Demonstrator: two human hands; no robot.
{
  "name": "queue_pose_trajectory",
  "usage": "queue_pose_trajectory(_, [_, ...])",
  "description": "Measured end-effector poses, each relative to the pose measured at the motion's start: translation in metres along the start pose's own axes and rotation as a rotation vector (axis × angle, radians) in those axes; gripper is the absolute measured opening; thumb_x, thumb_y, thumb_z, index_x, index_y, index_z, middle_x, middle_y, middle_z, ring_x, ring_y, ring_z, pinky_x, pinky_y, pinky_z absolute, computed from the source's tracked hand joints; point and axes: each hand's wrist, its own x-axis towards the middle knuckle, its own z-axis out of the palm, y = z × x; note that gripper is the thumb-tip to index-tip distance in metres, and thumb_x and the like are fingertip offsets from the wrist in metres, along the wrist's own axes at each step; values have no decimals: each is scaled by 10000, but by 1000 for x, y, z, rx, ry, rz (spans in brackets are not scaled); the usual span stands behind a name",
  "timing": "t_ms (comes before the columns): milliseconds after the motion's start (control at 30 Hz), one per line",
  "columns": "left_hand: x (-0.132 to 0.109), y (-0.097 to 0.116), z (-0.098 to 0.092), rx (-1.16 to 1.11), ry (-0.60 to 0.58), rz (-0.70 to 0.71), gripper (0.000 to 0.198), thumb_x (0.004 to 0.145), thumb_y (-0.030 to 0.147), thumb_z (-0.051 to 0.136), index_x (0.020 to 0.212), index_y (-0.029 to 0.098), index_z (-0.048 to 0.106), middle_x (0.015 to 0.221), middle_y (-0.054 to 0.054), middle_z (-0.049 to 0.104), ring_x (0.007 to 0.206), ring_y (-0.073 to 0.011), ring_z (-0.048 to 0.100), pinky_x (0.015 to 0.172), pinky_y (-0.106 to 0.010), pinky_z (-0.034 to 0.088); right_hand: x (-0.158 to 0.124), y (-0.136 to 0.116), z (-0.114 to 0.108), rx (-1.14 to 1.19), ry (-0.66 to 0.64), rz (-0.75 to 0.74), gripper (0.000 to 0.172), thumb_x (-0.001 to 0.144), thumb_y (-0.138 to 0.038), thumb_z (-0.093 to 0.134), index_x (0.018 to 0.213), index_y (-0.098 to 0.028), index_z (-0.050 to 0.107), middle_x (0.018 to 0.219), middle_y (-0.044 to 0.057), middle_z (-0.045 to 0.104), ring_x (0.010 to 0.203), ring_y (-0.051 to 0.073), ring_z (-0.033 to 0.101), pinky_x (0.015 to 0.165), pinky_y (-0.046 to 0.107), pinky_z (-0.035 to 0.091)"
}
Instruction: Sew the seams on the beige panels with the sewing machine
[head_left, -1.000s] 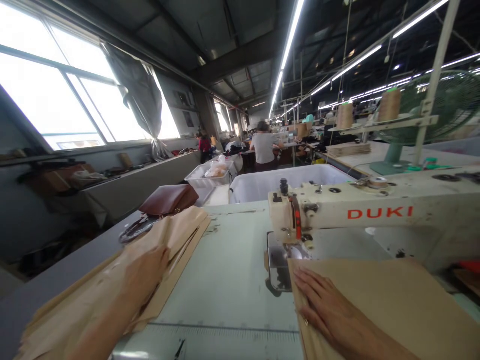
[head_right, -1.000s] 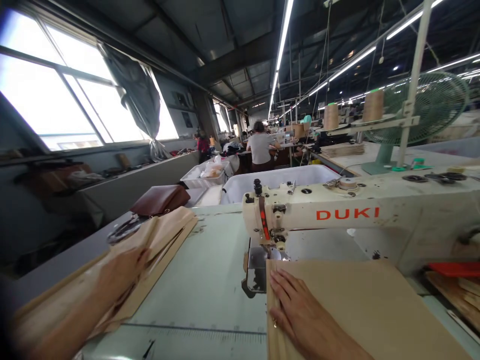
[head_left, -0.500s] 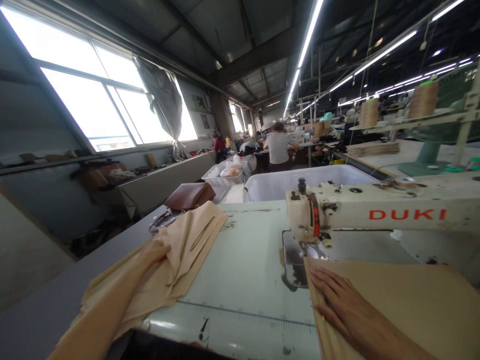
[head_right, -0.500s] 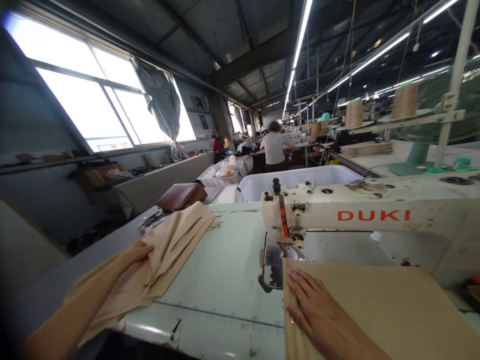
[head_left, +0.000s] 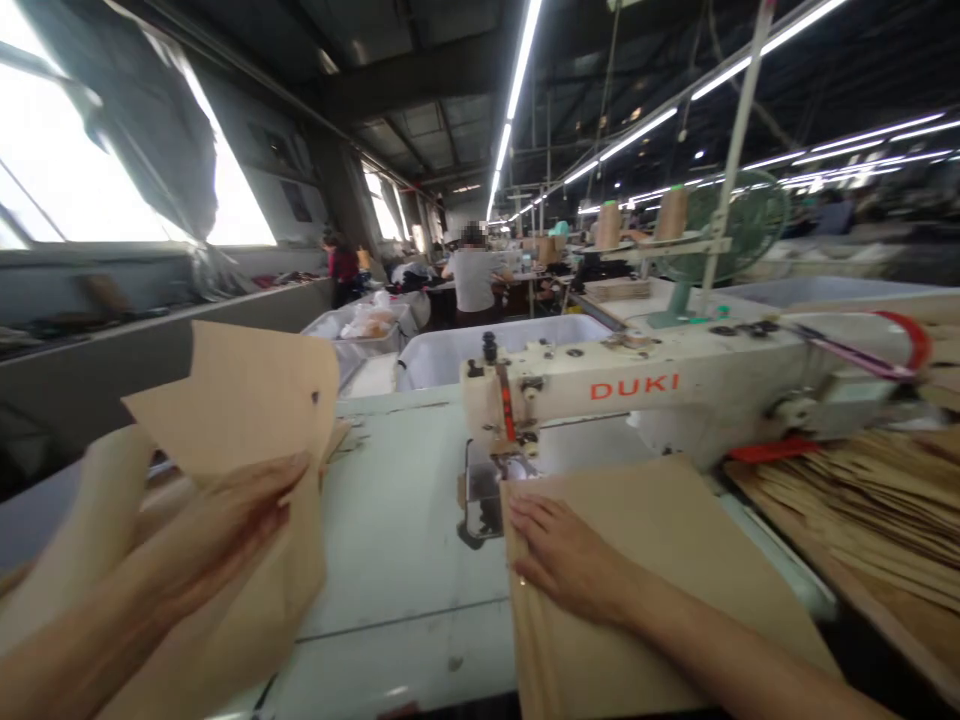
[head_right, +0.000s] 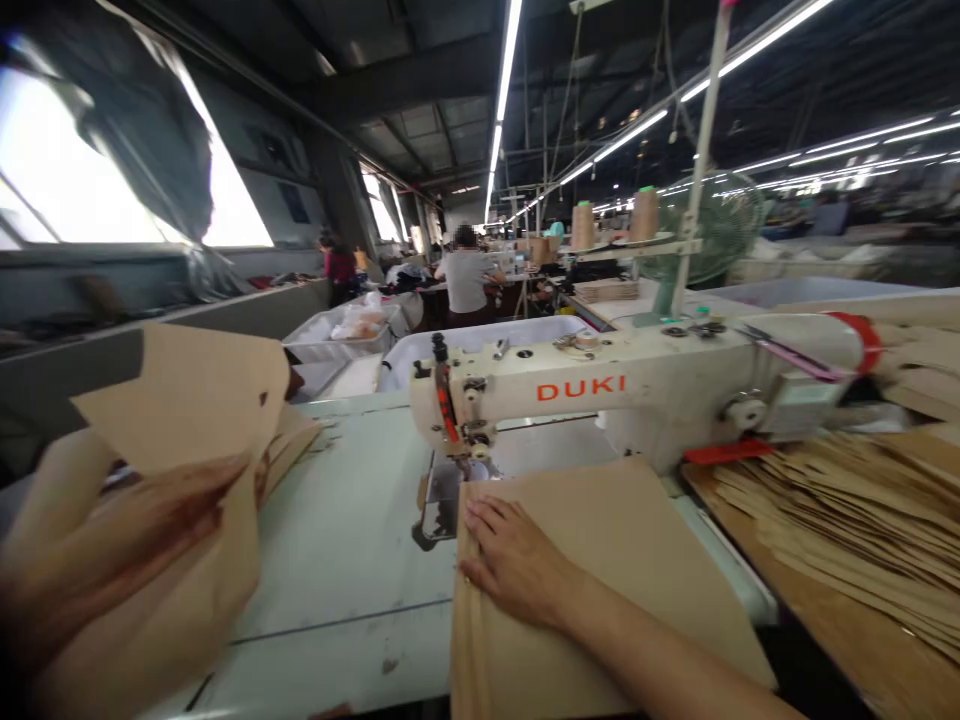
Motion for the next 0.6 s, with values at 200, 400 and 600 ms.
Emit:
queue_pose_trajectory(200, [-12,-58,94,332,-718,90,360,930,417,561,1106,146,720,1097,-120,710,992,-261,690,909,-384,561,0,1,-7,7,4,-7,520,978,-390,479,1411,-103,476,1410,156,525,1357,263,418,1137,431,340])
queue_pose_trajectory(400, [8,-92,87,827,-565,489,394,945,468,501,1182,214,686,1331,-122,555,1258,-338,507,1113,-531,341,0,-1,-9,40,8,-9,475,946,-271,487,1398,-126,488,1394,142,538,1308,256,458,1124,421,355])
queue_pose_trajectory(600, [0,-144,103,962,-515,587,577,1004,436,403,1513,176,322,1575,-130,316,1465,-306,242,1192,-579,160,1,-1,-8,13,5,17,479,942,-257,483,1402,-121,480,1426,139,508,1335,259,428,1135,420,330])
